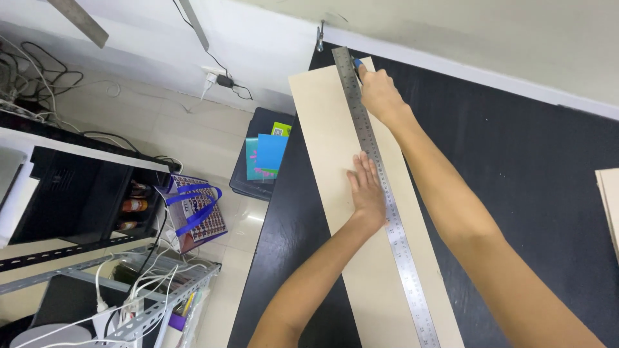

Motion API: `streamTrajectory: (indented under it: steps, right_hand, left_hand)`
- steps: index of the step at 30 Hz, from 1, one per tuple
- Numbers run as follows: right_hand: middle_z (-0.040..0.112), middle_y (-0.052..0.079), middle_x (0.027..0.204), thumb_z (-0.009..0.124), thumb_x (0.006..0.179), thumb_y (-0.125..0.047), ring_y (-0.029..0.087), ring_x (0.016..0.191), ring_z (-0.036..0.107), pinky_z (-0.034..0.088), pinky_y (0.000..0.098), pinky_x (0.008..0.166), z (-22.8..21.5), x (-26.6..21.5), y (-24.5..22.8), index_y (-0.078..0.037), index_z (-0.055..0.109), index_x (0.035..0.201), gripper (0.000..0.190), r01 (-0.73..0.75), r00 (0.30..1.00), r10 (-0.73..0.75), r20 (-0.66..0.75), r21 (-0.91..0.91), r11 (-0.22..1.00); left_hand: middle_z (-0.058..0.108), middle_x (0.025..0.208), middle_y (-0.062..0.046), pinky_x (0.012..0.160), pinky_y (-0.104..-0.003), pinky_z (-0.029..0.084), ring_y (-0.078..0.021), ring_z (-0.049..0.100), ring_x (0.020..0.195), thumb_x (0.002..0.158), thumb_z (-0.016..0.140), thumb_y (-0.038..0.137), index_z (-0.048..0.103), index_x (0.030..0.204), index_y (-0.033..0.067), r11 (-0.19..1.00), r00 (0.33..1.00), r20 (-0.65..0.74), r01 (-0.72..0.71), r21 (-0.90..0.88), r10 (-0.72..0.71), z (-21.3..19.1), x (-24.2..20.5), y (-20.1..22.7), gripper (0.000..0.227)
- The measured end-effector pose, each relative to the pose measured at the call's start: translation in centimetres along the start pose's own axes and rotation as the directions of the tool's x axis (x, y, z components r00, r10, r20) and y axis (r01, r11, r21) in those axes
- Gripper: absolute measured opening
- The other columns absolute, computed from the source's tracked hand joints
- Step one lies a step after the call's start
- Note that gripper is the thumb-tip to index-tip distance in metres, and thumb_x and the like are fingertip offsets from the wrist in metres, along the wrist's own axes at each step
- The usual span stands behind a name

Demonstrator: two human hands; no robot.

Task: Measuring and cutting cardboard sheets using a metal ruler and a utility knife on a work surface.

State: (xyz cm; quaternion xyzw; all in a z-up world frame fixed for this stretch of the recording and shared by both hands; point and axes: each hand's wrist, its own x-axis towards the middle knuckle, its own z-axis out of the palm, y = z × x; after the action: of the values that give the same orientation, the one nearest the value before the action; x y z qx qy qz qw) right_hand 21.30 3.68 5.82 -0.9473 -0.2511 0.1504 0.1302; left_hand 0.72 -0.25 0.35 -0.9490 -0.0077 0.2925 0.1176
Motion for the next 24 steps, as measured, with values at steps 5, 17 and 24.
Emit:
streamTrajectory:
  steps: [5,17,24]
  right_hand:
    - [0.064,0.031,0.095,0.063,0.093,-0.01,0.047,0.085,0.071,0.063,0.0478,0.06,-0.1,-5.4,-0.1,-0.011,0.059,0.137,0.044,-0.01,0.999,0.002,-0.053,-0.152,0.988]
    - [0.071,0.036,0.094,0.084,0.08,-0.03,0.048,0.084,0.072,0.059,0.0541,0.069,4.6,-33.4,13.0,0.008,0.068,0.118,0.056,-0.535,0.833,0.549,-0.068,0.152,0.831]
    - [0.069,0.026,0.107,0.085,0.071,-0.016,0.044,0.102,0.069,0.058,0.0513,0.086,14.8,-39.1,11.0,0.004,0.065,0.116,0.053,-0.618,0.661,0.743,-0.109,0.482,0.621]
  left_hand:
    - [-0.001,0.165,-0.032,0.114,-0.058,0.01,-0.0449,-0.003,0.152,0.07,0.088,0.049,0.007,0.157,-0.0045,0.967,0.999,-0.051,-0.019,-0.254,0.007,-2.1,-2.4,-1.3,0.13]
    - [0.009,0.164,-0.027,0.114,-0.067,0.007,-0.0407,-0.005,0.153,0.062,0.095,0.04,0.011,0.158,0.0012,0.662,0.932,-0.33,-0.155,-0.733,-0.147,5.5,-5.5,-1.2,0.133]
    - [0.032,0.153,-0.026,0.117,-0.059,0.022,-0.0393,0.028,0.148,0.074,0.087,0.021,0.056,0.134,0.0111,0.178,0.676,-0.328,-0.284,-0.942,-0.66,19.7,-11.3,4.7,0.069]
